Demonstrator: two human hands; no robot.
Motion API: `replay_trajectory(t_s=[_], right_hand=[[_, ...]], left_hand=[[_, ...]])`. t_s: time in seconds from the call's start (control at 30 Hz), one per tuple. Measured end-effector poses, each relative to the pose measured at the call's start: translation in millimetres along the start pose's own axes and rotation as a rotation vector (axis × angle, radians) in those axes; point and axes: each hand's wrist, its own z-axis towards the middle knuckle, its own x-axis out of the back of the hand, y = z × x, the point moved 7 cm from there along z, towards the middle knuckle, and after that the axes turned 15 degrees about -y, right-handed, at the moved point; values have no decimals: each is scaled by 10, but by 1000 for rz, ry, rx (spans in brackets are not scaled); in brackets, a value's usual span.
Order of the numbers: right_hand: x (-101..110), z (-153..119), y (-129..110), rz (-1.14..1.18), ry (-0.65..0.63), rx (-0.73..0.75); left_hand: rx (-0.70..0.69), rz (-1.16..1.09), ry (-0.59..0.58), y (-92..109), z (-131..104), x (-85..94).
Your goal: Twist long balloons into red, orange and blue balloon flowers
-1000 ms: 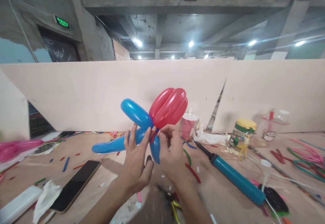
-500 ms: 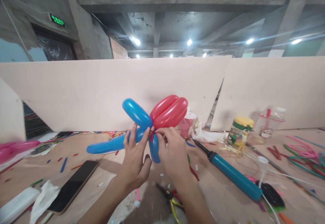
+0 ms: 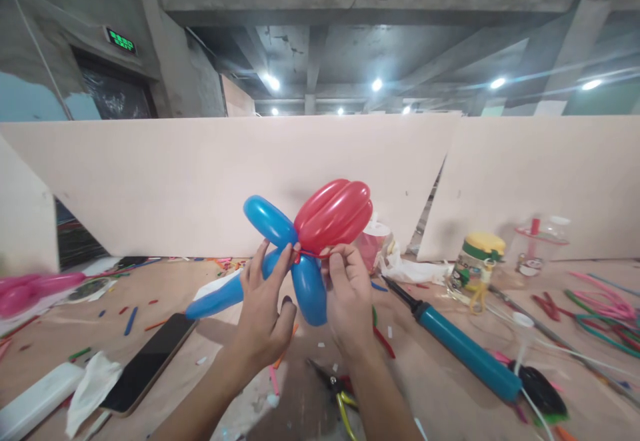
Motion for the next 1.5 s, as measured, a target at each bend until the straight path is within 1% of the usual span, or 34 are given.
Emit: replay_trajectory(t_s=[0.03,0.07,0.1,0.2,0.23,0.27,0.3,0.37,0.5,0.6,0.7,0.77,0.8,0.87,0.97,1.03,1.1,1.17,1.3,1.37,1.43,1.5], right_hand=[[3,2,-7,-3,0,4],[4,4,-22,-62,-8,4],[-5,6,-40,-176,-31,-7],[-52,8,-86,-654,-144,-75],[-60,5,-105,-780,-170,-87],[-59,1,-128,-853,-181,-91],[-53,-4,-151,-872,-184,-88],[-46,-12,-183,-783,-191,-67],[-57,-14,-144,-456,-196,-42],[-114,4,-84,-167,-216,-71],[-153,22,-113,121,-200,-75],[-150,15,-164,191,-180,-55],[-158,2,-180,177,-189,-54],[-208,-45,-180,46,-255,-86],[-363,-152,-155,-336,-415,-128],[-490,-223,-179,-598,-509,-86],[-586,-278,-222,-743,-553,-28],[-618,-306,-252,-762,-549,-17],[-599,-329,-253,-697,-524,-45],[-566,-337,-230,-607,-474,-62],[-550,-357,-194,-468,-412,-72],[-585,-391,-160,-321,-377,-64]], left_hand=[[-2,10,11,4,-3,12],[-4,23,22,6,-7,24],[-7,36,36,8,-13,36],[-36,72,60,18,-31,52],[-52,78,57,27,-35,48],[-65,79,47,34,-37,40],[-73,75,34,40,-37,31],[-59,54,19,38,-33,27],[8,-12,30,5,-20,75],[37,-37,53,-34,-8,127],[92,-69,85,-121,0,166],[108,-90,101,-160,7,180],[102,-97,110,-164,11,188],[72,-107,124,-149,21,203],[23,-131,103,-123,40,205],[-4,-126,68,-113,47,205],[-24,-102,56,-104,45,228],[-52,-71,50,-83,42,262],[-107,5,1,-15,69,308],[-112,54,13,5,91,344],[-113,106,23,17,119,358],[-111,152,-9,19,155,316]])
